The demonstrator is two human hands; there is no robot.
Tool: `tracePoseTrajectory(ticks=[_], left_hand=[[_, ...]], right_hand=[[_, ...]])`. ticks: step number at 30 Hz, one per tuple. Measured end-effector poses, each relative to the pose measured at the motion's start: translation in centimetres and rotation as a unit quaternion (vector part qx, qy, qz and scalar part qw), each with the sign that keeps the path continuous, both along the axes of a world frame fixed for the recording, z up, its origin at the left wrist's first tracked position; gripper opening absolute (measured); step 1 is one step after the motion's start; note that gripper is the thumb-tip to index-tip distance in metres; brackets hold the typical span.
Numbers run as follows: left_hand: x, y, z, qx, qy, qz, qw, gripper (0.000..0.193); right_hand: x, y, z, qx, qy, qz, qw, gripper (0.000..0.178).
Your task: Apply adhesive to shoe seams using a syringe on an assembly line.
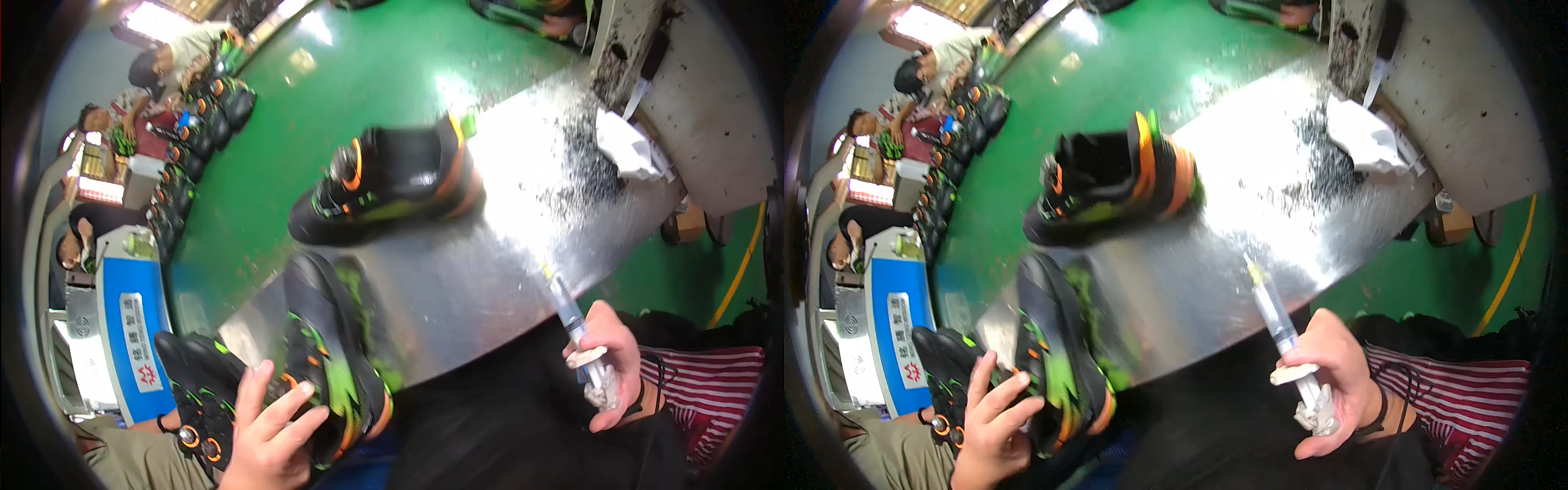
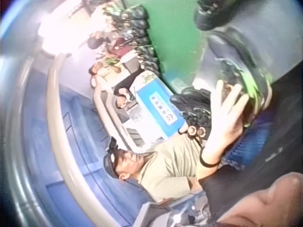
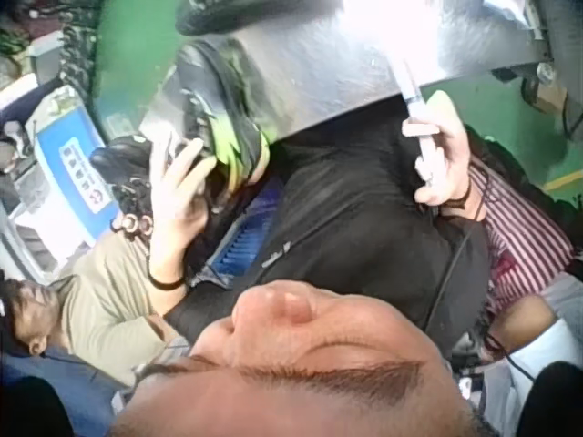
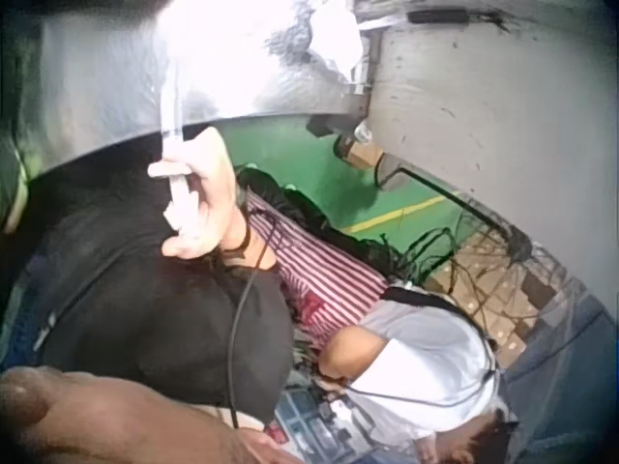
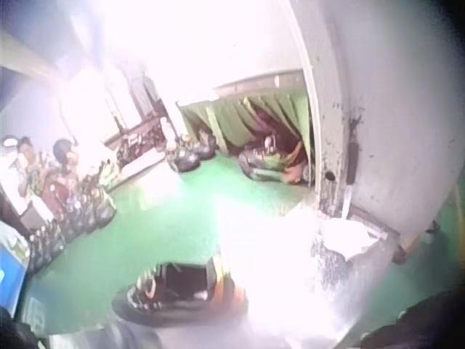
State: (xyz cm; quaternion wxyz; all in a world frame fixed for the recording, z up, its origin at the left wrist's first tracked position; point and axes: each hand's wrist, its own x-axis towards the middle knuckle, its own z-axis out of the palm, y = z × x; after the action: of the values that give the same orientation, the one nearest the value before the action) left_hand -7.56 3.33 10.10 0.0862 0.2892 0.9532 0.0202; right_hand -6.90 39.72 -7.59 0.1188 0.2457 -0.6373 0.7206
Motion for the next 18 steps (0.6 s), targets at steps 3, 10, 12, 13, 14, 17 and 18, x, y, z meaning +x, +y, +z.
tracePoseTrajectory(ticks=[3, 10, 12, 13, 14, 17, 18], left_hand=[[1.6, -1.9, -0.1, 0.206, -0.116, 0.157, 0.959, 0.04], [-0.2, -0.5, -5.1, 0.168, -0.022, 0.107, 0.98, 0.068], [-0.1, 0.1, -4.2, 0.176, -0.055, 0.179, 0.966, 0.052], [0.3, -0.4, -4.1, 0.158, -0.058, 0.138, 0.976, 0.05], [0.8, -1.1, -4.0, 0.138, -0.06, 0.101, 0.983, 0.048], [3.4, -1.1, -4.0, 0.162, -0.088, 0.134, 0.974, 0.06], [3.7, -0.7, -3.3, 0.132, -0.083, 0.125, 0.98, 0.06]], right_hand=[[-0.6, -0.8, -0.7, 0.038, -0.012, 0.021, 0.999, 0.079], [-0.2, -0.9, -1.1, 0.069, -0.035, 0.032, 0.997, 0.079], [-0.5, -1.1, -1.2, 0.07, -0.052, 0.034, 0.996, 0.08], [0.0, -1.0, -1.2, 0.067, -0.074, 0.029, 0.995, 0.081], [-0.1, -0.8, -1.0, 0.082, -0.065, 0.029, 0.994, 0.083], [-0.8, -0.7, -0.3, 0.085, -0.054, 0.039, 0.994, 0.086], [-0.8, -0.9, -0.4, 0.078, -0.043, 0.038, 0.995, 0.088]])
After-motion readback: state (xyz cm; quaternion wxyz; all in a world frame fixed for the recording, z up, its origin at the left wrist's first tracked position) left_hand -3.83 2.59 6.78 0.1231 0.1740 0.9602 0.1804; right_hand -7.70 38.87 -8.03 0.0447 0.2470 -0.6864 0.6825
